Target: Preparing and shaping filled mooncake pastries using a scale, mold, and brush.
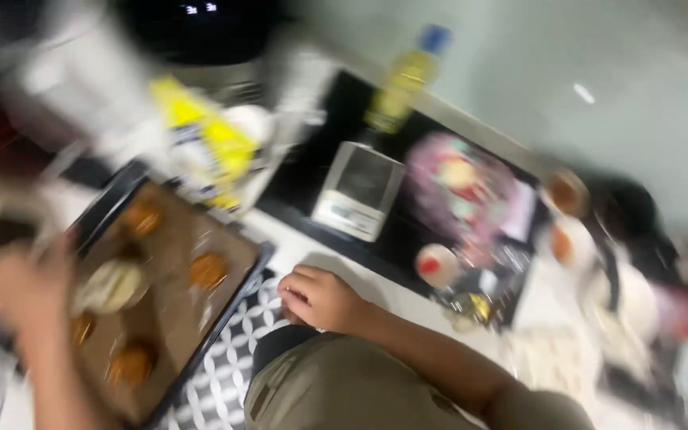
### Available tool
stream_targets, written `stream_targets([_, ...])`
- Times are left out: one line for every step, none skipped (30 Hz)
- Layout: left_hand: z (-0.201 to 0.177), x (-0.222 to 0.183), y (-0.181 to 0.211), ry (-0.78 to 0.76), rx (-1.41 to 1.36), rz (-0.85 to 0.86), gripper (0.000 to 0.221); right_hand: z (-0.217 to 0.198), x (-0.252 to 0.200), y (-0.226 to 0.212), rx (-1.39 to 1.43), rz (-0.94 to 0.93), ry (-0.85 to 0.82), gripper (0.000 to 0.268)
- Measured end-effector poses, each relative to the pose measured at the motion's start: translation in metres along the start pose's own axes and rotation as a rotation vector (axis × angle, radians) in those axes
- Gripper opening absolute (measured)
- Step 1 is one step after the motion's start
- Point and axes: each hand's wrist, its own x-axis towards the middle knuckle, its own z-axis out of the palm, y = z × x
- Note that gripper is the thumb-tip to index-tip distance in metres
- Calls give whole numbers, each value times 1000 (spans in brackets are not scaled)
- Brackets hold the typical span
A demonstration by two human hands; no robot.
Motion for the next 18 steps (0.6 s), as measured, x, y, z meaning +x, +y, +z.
stream_targets([11,1,-1,188,-96,162,52,-13,-13,0,-47,14,55,9])
stream_targets([20,3,-7,379,-217,309,27,-25,-25,1,-93,18,97,8])
stream_targets([17,-3,65,343,-237,386,27,-34,-38,16,-114,55,173,8])
stream_targets([9,-34,118,243,-395,511,21,-39,-57,30,-138,171,217,10])
stream_targets([-5,-73,158,132,-552,628,16,-42,-76,42,-157,288,261,12])
stream_targets([8,-98,199,100,-559,669,16,-51,-91,42,-163,314,305,12])
stream_targets([19,-126,237,-179,-528,647,12,-59,-107,40,-182,344,398,10])
stream_targets([29,-159,273,-453,-479,616,17,-68,-123,39,-201,371,486,9])
stream_targets([56,-182,296,-481,-473,651,17,-73,-139,40,-205,395,523,9])
stream_targets([83,-207,317,-650,-509,828,18,-78,-155,41,-239,451,592,10])
stream_targets([109,-234,335,-824,-541,1001,19,-81,-172,41,-271,508,661,11])
stream_targets([122,-254,352,-848,-532,1025,19,-86,-190,45,-272,528,690,11])
stream_targets([136,-275,368,-953,-526,1049,17,-90,-208,49,-320,571,749,13])
stream_targets([148,-297,381,-1055,-517,1062,15,-94,-226,52,-364,612,798,15])
stream_targets([167,-311,387,-1075,-506,1076,15,-97,-250,59,-362,630,818,15])
stream_targets([187,-325,393,-1057,-493,1187,13,-101,-274,67,-393,700,864,13])
stream_targets([206,-338,397,-1037,-481,1299,11,-104,-298,75,-425,771,910,11])
stream_targets([220,-349,404,-1045,-475,1305,11,-105,-324,84,-422,778,919,11])
